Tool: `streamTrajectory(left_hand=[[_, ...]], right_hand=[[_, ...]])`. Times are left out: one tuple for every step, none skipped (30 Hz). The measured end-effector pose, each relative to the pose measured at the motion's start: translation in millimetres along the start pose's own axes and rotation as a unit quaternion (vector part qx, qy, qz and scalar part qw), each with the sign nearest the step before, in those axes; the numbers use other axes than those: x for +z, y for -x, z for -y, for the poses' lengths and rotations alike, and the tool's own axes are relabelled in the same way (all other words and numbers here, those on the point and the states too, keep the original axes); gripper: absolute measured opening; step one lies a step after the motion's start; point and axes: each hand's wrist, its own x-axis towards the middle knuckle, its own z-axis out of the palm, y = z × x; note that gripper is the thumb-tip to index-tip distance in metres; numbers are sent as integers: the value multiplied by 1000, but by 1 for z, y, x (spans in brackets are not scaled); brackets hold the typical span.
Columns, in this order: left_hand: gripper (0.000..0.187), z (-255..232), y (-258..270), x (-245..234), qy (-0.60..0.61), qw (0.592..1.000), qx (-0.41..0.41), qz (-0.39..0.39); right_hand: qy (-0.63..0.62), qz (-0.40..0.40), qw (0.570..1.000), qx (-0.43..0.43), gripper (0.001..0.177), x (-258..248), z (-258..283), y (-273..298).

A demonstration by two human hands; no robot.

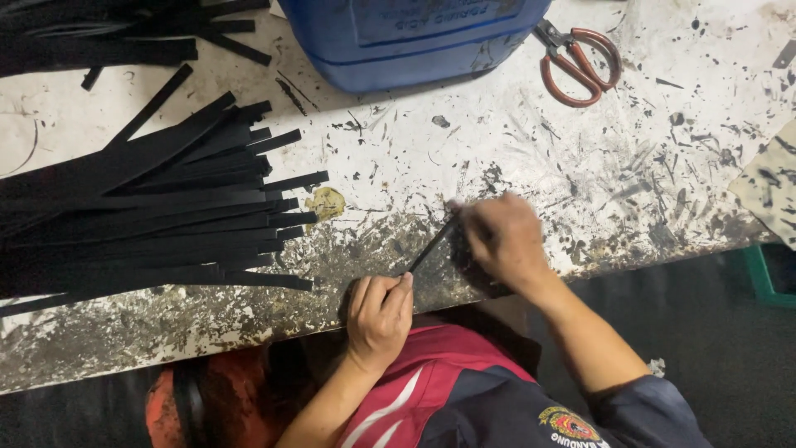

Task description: The person smooths long black rubber strips on a workbench using a small reddish tool, repeatedly rubbing along the length of each strip. The person handles multiple strips one at a time, occasionally discarding a piece into a green bin below the table.

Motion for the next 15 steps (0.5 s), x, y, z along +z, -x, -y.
streamTrajectory(left_hand=[[9, -1, 3, -1, 1, 1000, -1, 2], [9, -1, 6, -2, 1, 1000, -1, 5], [9, 0, 4, 1, -1, 1000, 2, 0], [9, 2, 1, 3, 0, 1000, 4, -4], [9, 2, 2, 2, -2, 1000, 6, -3], [9, 2, 3, 2, -4, 1000, 9, -1], [9, 2, 4, 3, -4, 1000, 10, -1], [9, 3, 5, 4, -2, 1000, 10, -2], [8, 3, 6, 4, -2, 1000, 8, -5], [8, 3, 5, 5, -3, 1000, 8, -6], [8, 2, 4, 3, -2, 1000, 9, -5], [9, 2, 3, 2, -1, 1000, 10, -5], [9, 2, 1, 3, -3, 1000, 9, -9], [8, 3, -1, 4, -4, 1000, 11, -12], [8, 3, 1, 3, -4, 1000, 11, -9]], right_hand=[[0, 2, 1000, 2, 11, 1, -18, 3], [10, -4, 1000, 14, 8, 2, -35, 7], [22, -14, 999, 21, 6, 2, -55, 4], [24, -17, 999, 18, 6, -1, -29, 2], [-14, -14, 1000, -12, 6, -2, -3, 7], [-51, -11, 998, -43, 8, -3, 24, 10], [-52, -12, 998, -42, 8, 4, 11, 10], [-46, 0, 999, -11, 5, 10, -1, 10], [-41, 14, 999, 16, 3, 16, -13, 10], [-41, 14, 999, 15, 3, 16, -32, 6], [2, -25, 1000, 2, 4, 15, -49, 5], [45, -64, 997, -11, 9, 14, -66, 4], [45, -64, 997, -16, 9, 10, -38, 6], [-18, -36, 998, -41, 6, 6, -9, 8], [-84, -5, 995, -59, 5, 5, 21, 16]])
